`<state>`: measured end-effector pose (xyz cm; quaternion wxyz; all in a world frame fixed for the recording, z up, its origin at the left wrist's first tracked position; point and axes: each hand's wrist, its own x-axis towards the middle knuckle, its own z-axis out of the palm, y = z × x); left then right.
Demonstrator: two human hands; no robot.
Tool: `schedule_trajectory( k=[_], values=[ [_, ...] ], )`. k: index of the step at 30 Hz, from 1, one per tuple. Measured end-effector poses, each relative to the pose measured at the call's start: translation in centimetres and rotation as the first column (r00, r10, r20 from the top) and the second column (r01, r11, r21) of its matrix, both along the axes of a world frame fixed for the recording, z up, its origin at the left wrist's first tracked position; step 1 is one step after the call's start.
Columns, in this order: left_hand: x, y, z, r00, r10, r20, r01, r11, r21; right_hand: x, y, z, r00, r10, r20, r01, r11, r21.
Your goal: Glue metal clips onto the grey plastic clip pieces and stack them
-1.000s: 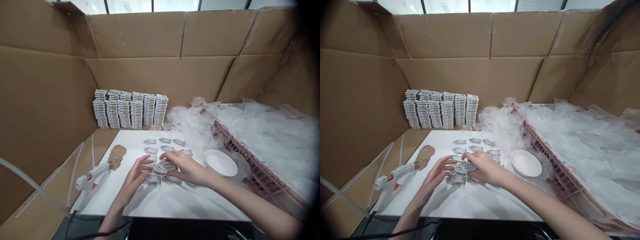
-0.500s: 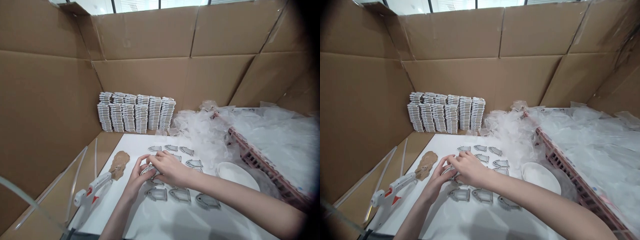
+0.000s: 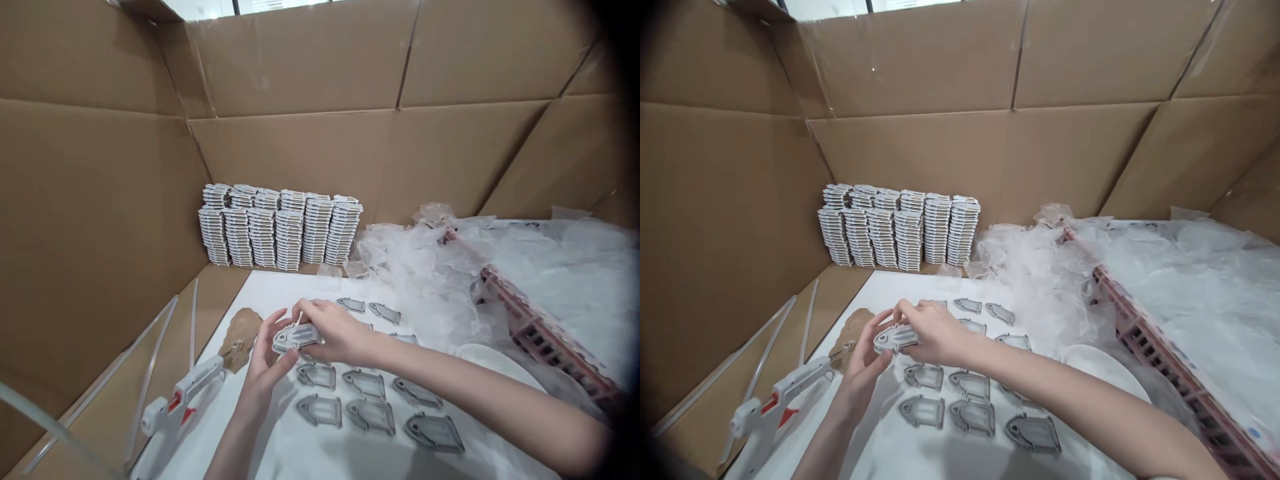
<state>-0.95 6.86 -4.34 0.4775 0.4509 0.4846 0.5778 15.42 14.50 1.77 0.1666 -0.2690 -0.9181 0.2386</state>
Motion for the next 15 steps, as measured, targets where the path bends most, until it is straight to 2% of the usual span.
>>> schedule_trajectory(
  k=[2, 6, 10, 15],
  values=[
    [-0.1, 0.1, 0.0, 1.000, 0.008, 0.023, -0.009, 0.999, 0.047, 0.3, 0.6, 0.1, 0.996, -0.018, -0.089, 0.008, 0.994, -0.111],
    [0.5, 0.2, 0.2, 0.988, -0.062, 0.144, 0.043, 0.990, 0.136, 0.6, 1.1, 0.2, 0.960, 0.035, -0.278, -0.103, 0.967, -0.234],
    [1.3, 0.0, 0.4, 0.976, -0.158, 0.153, 0.141, 0.984, 0.113, 0.3, 0.7, 0.3, 0.943, 0.034, -0.330, -0.142, 0.940, -0.311],
    [1.1, -0.2, -0.7, 0.981, -0.146, 0.126, 0.136, 0.987, 0.082, 0.3, 0.3, 0.3, 0.917, 0.051, -0.396, -0.196, 0.922, -0.335]
  ],
)
